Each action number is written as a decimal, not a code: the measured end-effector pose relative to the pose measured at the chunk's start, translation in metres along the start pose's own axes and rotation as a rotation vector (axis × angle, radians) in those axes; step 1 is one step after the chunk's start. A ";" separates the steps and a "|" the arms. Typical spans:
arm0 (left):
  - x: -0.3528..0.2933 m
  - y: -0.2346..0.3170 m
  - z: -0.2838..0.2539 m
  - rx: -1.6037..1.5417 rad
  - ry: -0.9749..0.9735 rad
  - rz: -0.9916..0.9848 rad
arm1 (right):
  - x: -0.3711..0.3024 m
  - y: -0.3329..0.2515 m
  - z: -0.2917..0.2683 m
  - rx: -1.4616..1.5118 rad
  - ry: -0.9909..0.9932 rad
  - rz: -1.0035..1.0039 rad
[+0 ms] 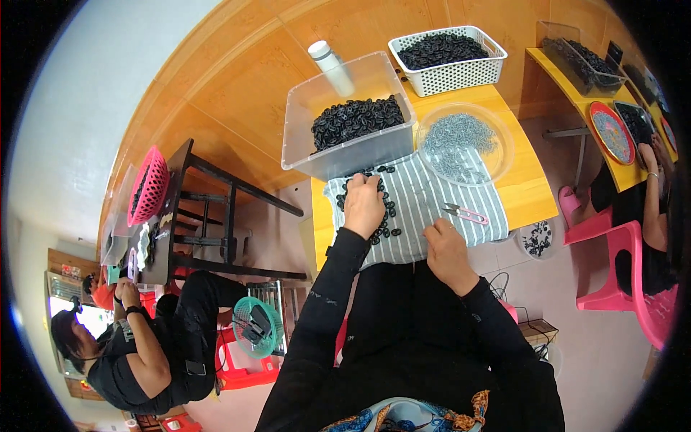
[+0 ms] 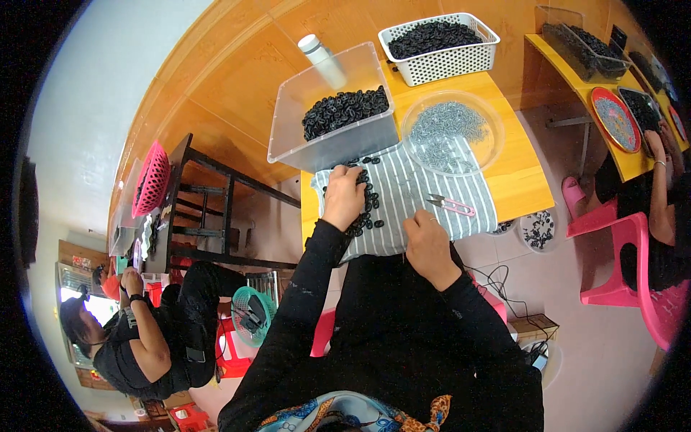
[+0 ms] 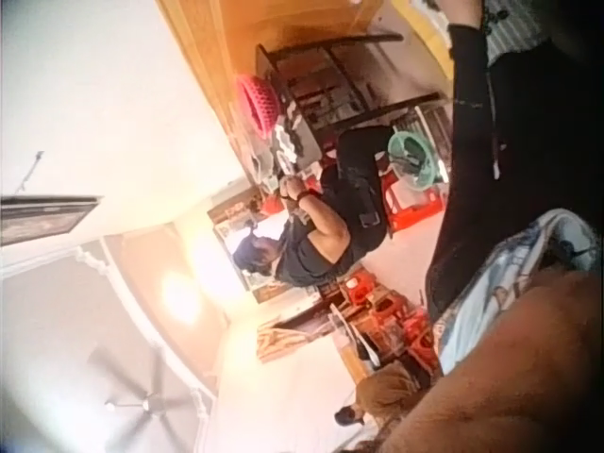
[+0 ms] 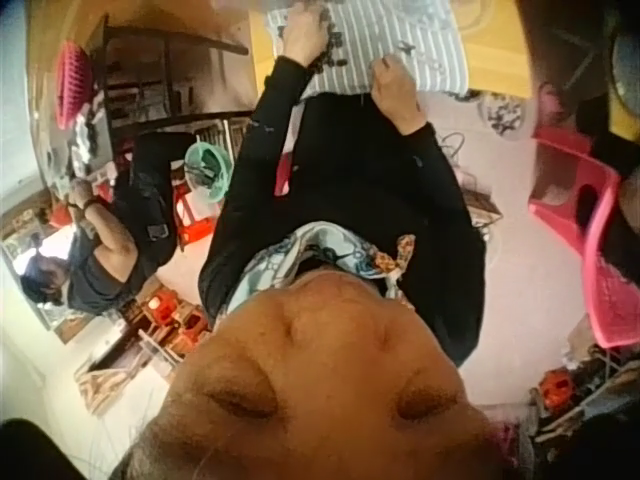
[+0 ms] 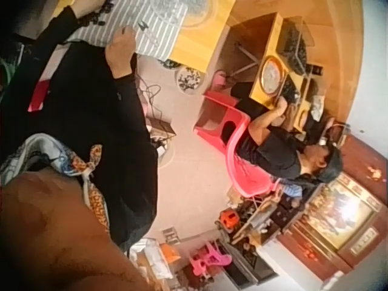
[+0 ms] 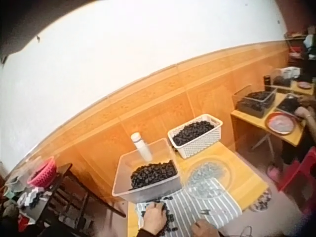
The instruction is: Sorting and inspecting small black plastic or rubber components at a workstation.
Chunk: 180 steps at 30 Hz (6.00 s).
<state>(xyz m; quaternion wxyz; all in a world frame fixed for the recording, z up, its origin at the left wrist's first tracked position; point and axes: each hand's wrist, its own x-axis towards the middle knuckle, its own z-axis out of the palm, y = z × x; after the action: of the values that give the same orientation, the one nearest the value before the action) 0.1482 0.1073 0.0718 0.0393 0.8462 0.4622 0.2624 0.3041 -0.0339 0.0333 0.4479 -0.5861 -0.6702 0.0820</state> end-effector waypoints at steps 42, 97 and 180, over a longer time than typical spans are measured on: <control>0.036 -0.023 0.038 0.159 -0.163 0.107 | -0.005 0.002 -0.002 -0.106 -0.127 -0.103; -0.143 0.033 0.003 -1.273 -0.140 -0.389 | -0.007 -0.018 0.010 0.748 -0.287 0.380; -0.134 0.032 0.006 -1.462 -0.157 -0.323 | -0.006 -0.018 0.000 0.875 -0.383 0.449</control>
<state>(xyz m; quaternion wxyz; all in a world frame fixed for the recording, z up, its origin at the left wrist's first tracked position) 0.1170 -0.0169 0.0220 0.6621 0.5424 0.2842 0.4321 0.2908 -0.0448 0.0419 0.4917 -0.4479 -0.5011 0.5536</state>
